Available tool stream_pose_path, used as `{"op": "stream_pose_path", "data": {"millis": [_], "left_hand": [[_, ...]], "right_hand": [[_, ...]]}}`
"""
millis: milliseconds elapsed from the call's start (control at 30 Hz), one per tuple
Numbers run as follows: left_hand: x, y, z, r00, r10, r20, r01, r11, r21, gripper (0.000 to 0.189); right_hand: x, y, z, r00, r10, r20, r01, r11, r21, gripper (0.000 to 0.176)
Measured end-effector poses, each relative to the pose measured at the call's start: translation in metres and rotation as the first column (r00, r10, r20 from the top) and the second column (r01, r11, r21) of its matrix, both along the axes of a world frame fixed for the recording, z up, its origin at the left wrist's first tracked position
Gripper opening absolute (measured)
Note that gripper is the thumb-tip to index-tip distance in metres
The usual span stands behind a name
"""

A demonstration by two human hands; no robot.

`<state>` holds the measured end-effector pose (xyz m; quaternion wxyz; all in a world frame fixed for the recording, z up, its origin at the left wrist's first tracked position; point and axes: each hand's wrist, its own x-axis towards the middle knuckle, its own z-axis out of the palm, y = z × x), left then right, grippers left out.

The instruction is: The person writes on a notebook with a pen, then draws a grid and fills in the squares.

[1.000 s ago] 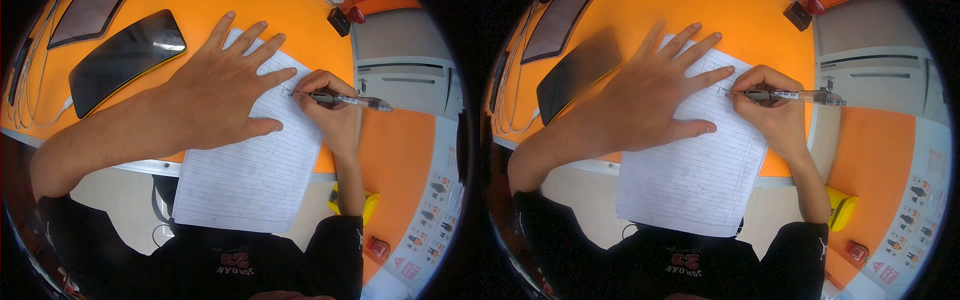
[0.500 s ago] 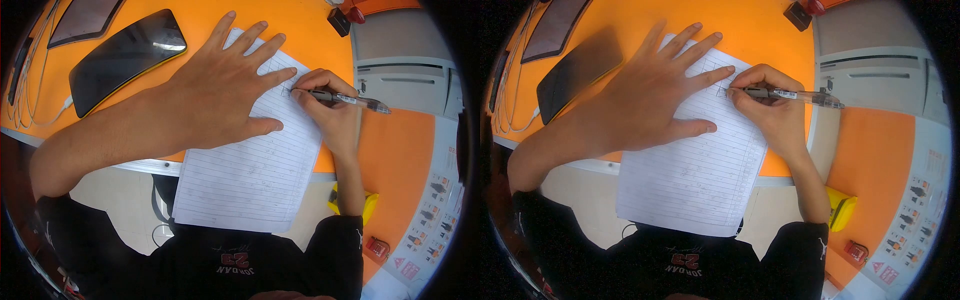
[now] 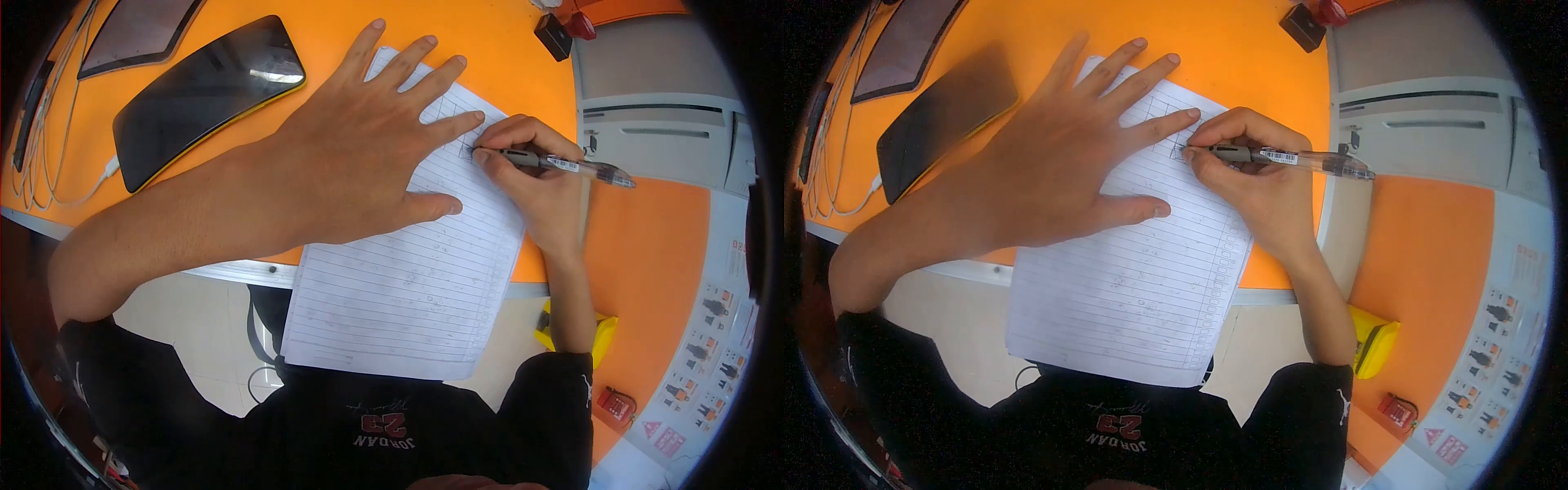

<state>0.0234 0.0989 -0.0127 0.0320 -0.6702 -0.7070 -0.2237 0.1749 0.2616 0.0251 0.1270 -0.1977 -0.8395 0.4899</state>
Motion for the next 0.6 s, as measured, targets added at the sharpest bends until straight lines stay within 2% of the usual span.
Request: {"op": "stream_pose_path", "data": {"millis": [467, 533, 600], "left_hand": [[-0.0006, -0.0009, -0.0003, 1.0, -0.005, -0.001, 0.005, 1.0, -0.002, 0.066], [-0.0013, 0.0005, -0.0011, 1.0, -0.013, -0.005, 0.013, 0.999, 0.035, 0.058], [-0.001, -0.0004, -0.0015, 1.0, -0.013, 0.004, 0.013, 1.0, 0.025, 0.062]], "right_hand": [[-0.0003, -0.0024, 0.0005, 1.0, -0.004, 0.005, 0.004, 1.0, 0.015, 0.01], [-0.0002, -0.0012, 0.0002, 1.0, 0.009, 0.006, -0.009, 1.0, 0.03, 0.01], [0.0001, -0.0009, -0.0004, 1.0, 0.014, -0.001, -0.014, 1.0, 0.027, 0.01]]}}
